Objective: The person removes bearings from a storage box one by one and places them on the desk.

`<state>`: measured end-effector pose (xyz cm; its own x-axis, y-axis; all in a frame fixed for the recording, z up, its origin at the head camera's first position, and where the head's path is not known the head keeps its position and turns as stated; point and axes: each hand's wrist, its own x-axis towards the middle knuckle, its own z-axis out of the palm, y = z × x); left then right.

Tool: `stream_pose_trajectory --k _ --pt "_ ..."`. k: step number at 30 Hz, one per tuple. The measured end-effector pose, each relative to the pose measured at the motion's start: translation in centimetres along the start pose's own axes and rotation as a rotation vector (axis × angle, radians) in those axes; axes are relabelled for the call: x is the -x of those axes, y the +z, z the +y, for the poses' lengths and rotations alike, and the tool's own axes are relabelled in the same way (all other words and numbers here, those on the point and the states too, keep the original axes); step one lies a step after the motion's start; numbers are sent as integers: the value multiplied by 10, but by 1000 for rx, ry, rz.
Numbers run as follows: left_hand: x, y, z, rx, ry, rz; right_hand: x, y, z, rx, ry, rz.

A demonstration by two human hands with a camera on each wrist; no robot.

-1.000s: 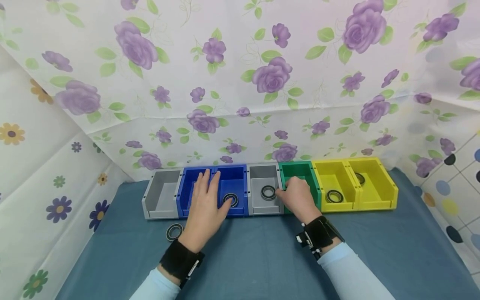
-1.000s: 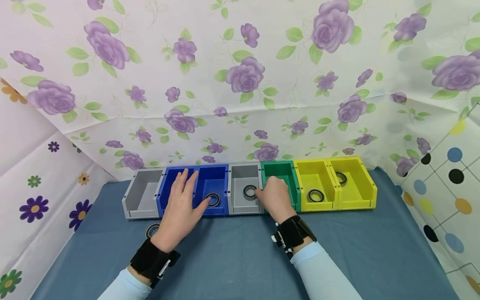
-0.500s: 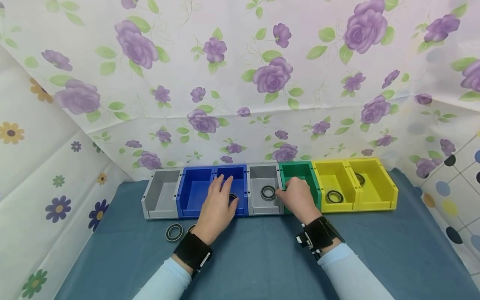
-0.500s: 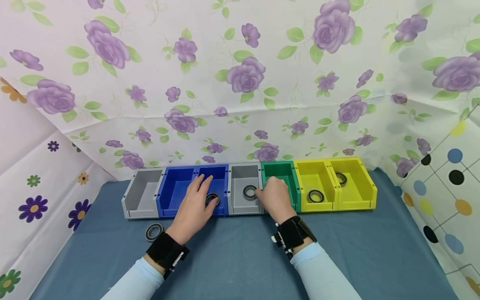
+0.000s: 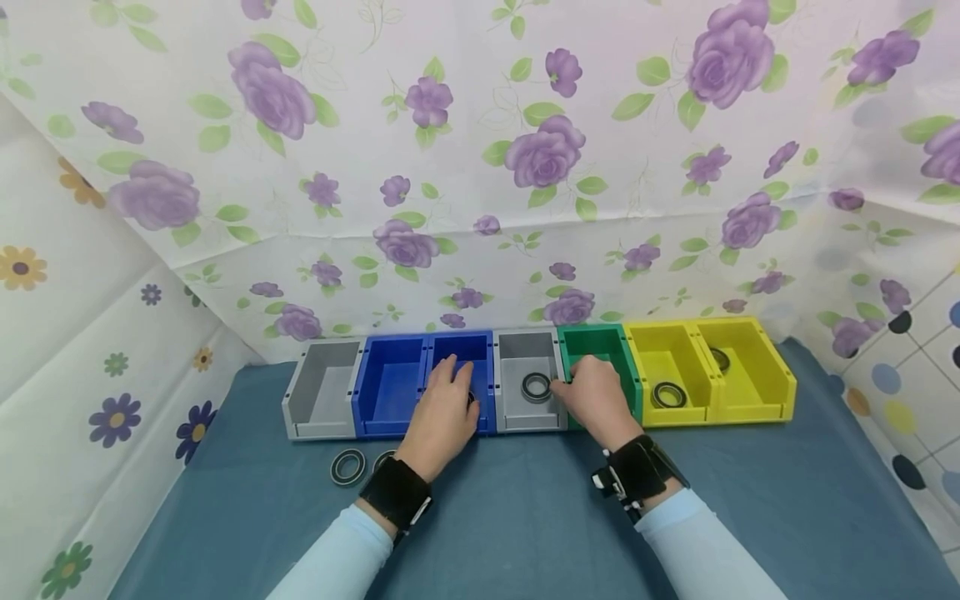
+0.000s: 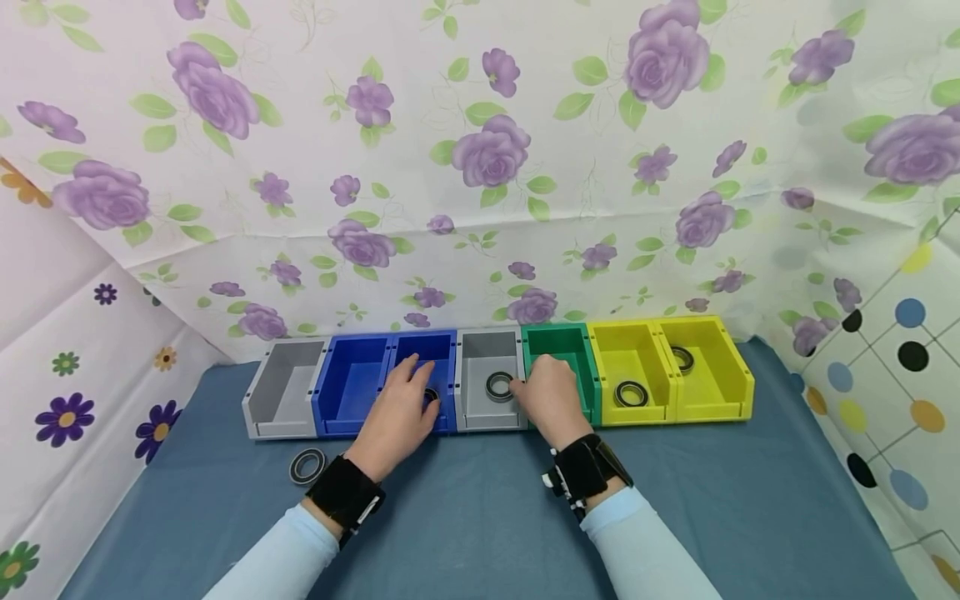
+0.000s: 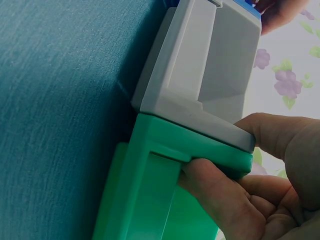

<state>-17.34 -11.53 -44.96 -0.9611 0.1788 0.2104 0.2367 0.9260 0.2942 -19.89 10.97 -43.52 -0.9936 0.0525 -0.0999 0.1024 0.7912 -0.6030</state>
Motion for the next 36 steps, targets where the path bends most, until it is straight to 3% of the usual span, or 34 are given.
stream_pose_trajectory --k 5,13,24,30,36 --pt "-4 4 4 -20 -2 -81 1 0 0 -7 3 -4" --pt "-12 10 7 -63 24 -113 1 -1 -1 -5 -2 4" --pt "-27 6 15 31 -144 -302 0 -1 0 -4 7 4" --pt "-34 4 19 59 -192 -320 1 -2 -1 -12 12 1" --pt "-35 7 19 31 -168 -300 1 -1 -2 -10 14 2"
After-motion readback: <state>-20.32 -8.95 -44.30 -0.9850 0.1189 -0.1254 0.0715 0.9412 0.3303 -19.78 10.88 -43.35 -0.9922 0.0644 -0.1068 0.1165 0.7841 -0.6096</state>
